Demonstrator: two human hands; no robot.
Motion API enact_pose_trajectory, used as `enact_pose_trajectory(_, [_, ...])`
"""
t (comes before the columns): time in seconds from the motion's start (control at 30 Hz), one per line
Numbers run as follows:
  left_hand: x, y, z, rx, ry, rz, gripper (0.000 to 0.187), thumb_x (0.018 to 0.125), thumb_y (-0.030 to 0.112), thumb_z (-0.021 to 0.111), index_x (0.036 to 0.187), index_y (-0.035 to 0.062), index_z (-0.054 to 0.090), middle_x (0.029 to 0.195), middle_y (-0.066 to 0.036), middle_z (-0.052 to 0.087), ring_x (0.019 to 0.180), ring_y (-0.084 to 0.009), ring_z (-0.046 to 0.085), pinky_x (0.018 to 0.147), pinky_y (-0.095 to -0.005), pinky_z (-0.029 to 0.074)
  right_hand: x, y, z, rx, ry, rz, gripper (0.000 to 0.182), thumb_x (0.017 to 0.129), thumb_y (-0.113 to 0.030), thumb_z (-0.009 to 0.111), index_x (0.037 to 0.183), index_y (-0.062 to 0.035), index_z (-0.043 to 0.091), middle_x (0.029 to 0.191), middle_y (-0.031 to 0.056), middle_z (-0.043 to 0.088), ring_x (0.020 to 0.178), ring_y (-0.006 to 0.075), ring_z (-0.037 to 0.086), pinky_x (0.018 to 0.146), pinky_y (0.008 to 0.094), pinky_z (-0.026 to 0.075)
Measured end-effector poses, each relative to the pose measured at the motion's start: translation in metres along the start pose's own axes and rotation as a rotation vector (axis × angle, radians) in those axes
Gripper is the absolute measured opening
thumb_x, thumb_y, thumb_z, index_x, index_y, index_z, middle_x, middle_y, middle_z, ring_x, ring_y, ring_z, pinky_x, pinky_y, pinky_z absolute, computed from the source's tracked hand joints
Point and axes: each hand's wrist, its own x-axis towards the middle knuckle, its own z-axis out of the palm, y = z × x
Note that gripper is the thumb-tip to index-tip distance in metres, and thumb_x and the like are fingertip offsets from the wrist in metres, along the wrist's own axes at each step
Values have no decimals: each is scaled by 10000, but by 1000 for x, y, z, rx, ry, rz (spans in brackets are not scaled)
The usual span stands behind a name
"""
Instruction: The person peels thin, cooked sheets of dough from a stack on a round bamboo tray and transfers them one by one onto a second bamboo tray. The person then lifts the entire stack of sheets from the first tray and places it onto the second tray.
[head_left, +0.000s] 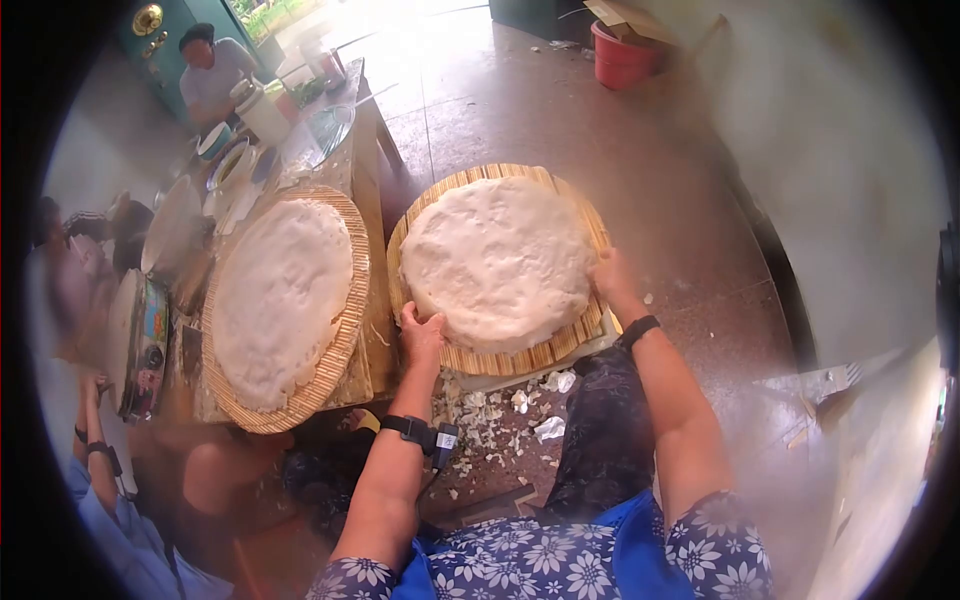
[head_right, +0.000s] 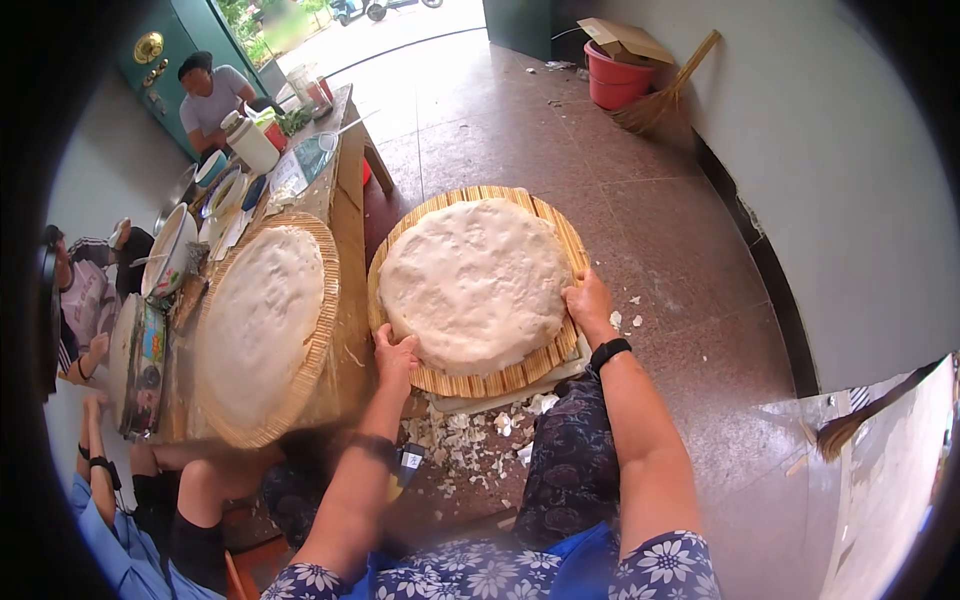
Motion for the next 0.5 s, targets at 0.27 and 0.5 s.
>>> enact_pose_trajectory(0.27, [41, -56, 7, 157, 102, 47, 704, 626, 270, 695, 1254, 75, 445, 1043, -162, 616, 950, -281, 598, 832, -355, 464, 10, 16, 10, 122, -2, -141, 397, 641, -167, 607, 1011, -24, 581, 855, 221, 641, 815, 352, 632, 722, 393, 492])
enact_pose_trajectory(0.5, [32, -54, 3, 182, 90, 72, 718, 632, 225, 666, 1281, 78, 397, 1116, -168, 585, 1019, -304, 568, 897, -364, 429, 10, 11, -6, 180, -6, -97, 337, 692, -116, 617, 1011, -13, 587, 828, 157, 654, 743, 258, 644, 686, 345, 496])
